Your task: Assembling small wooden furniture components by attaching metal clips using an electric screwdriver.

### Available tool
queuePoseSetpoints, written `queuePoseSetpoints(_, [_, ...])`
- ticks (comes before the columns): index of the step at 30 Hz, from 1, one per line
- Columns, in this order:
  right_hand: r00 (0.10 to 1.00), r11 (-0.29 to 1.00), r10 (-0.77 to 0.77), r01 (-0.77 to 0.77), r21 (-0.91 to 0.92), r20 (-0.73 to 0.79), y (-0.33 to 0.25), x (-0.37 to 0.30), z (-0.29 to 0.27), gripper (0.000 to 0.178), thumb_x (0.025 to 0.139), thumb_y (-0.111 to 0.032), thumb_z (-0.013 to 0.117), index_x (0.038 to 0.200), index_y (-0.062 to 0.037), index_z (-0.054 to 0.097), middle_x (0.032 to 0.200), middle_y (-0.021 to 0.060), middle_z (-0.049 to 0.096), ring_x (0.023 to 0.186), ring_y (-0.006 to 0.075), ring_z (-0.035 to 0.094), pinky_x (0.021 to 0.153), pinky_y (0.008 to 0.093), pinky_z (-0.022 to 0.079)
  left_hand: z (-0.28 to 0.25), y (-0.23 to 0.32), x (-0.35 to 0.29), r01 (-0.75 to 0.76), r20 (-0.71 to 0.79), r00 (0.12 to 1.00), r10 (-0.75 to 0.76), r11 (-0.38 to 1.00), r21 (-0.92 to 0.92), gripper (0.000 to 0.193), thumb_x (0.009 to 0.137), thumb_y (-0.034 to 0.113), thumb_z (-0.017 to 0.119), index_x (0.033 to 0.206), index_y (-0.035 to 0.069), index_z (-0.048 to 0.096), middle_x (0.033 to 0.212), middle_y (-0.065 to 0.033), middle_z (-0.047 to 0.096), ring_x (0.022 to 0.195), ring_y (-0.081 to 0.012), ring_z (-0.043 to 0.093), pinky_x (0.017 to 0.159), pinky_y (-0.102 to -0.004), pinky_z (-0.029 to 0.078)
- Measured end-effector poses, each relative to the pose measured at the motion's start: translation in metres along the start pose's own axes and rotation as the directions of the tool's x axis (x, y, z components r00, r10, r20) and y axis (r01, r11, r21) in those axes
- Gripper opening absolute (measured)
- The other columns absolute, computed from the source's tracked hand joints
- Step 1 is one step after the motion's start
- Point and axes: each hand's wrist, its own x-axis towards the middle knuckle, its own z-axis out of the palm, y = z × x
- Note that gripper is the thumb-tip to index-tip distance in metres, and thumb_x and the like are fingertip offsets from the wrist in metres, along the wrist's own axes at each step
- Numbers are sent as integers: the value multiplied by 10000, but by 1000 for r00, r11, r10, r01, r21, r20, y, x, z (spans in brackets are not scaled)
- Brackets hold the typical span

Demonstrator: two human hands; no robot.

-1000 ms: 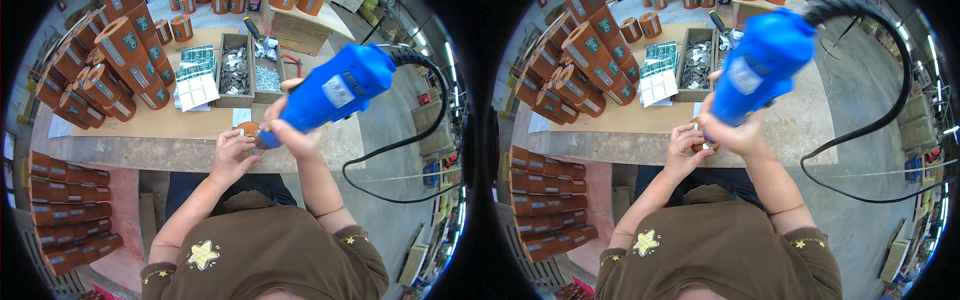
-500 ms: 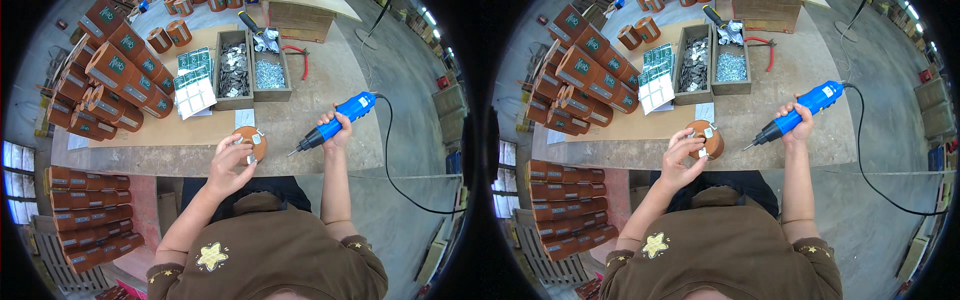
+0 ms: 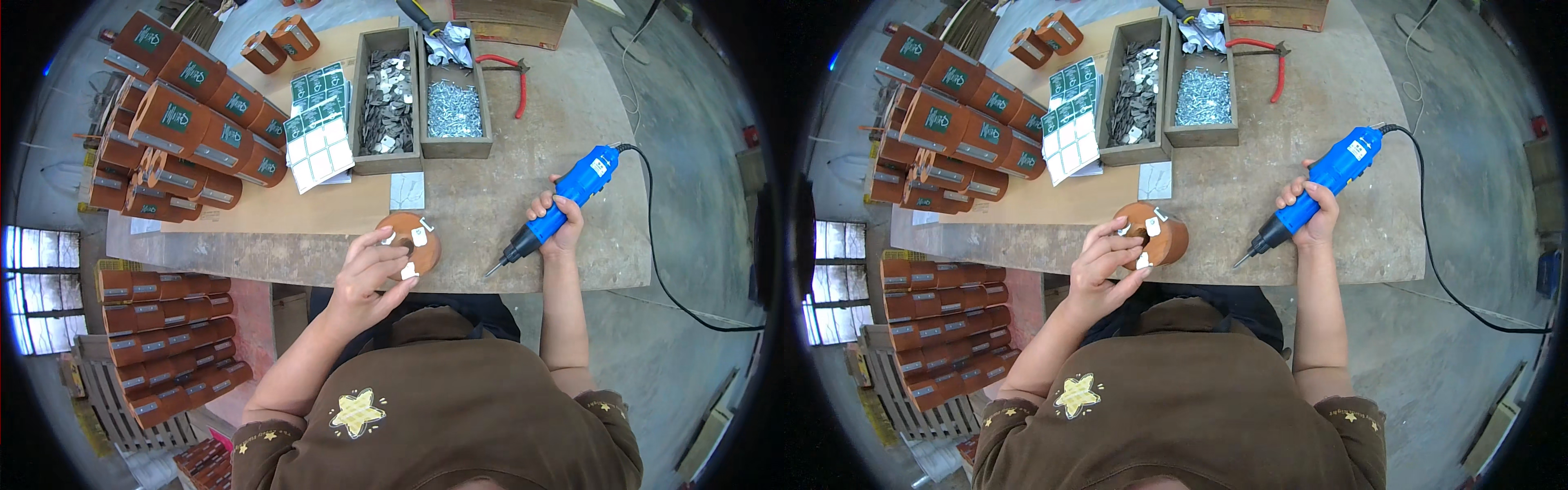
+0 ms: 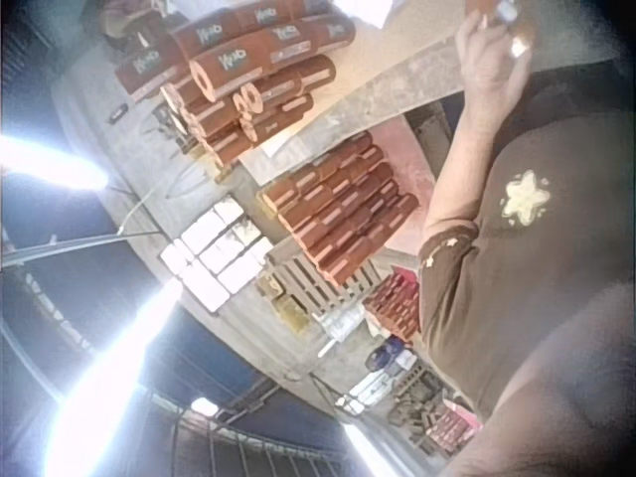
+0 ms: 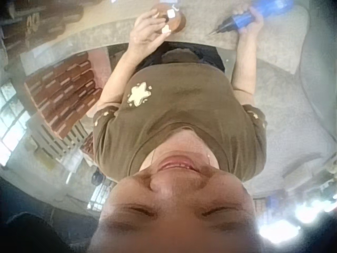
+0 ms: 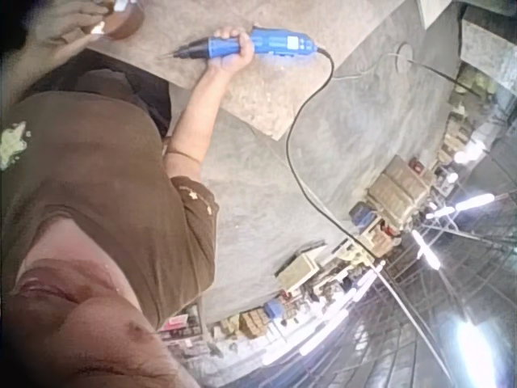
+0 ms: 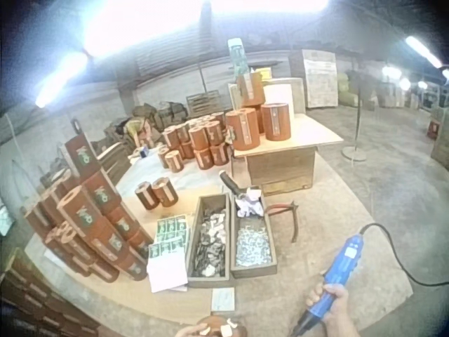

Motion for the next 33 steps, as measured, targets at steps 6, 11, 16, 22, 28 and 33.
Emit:
queuePoseSetpoints(6, [1000,1000,-1,1,24,18,-2,0,-3,437,670,-123,528,1086,-56,409,640,78,458,563,187,453,539,347,412,3,0,-4,11,-45,999,-13,999,-48,203,617,-7,662,803,-6,580,890,-114,598,1020,-328,509,856,-413,407])
queuePoseSetpoints(11, [1000,1000,-8,8,10,22,-1,1,-1,439,667,-124,528,1085,-56,410,636,75,452,560,181,442,540,340,401,-1,2,-2,55,-22,998,-58,992,-111,176,627,-24,618,797,-14,575,913,-120,594,1039,-327,498,862,-397,404])
queuePoseSetpoints(16, [1000,1000,-25,25,-19,6,1,1,2,437,666,-126,528,1081,-55,412,633,71,446,560,176,434,540,331,391,-5,0,-4,122,12,993,-121,979,-162,202,626,-24,604,827,-11,587,917,-119,594,1056,-313,485,859,-375,401])
queuePoseSetpoints(22, [1000,999,-27,27,-27,-1,2,-5,-2,429,665,-126,526,1074,-55,422,633,64,442,564,171,429,541,323,387,-23,-8,7,41,206,979,-7,986,-163,320,567,51,712,863,15,596,1005,-94,568,1031,-299,476,848,-373,405])
queuePoseSetpoints(28, [1000,999,-26,26,-24,-5,6,1,-2,439,661,-127,528,1079,-50,420,633,64,443,562,170,424,541,323,384,-32,-11,17,-138,330,936,121,990,28,342,544,82,713,860,20,597,1028,-72,556,1003,-290,482,820,-417,418])
queuePoseSetpoints(33, [998,997,-61,60,-43,-9,-2,3,1,433,665,-129,522,1077,-42,419,632,65,443,565,171,426,545,328,387,-8,-3,-1,-107,120,989,89,983,151,310,573,41,675,870,-5,599,1027,-77,570,1015,-273,494,882,-440,370])
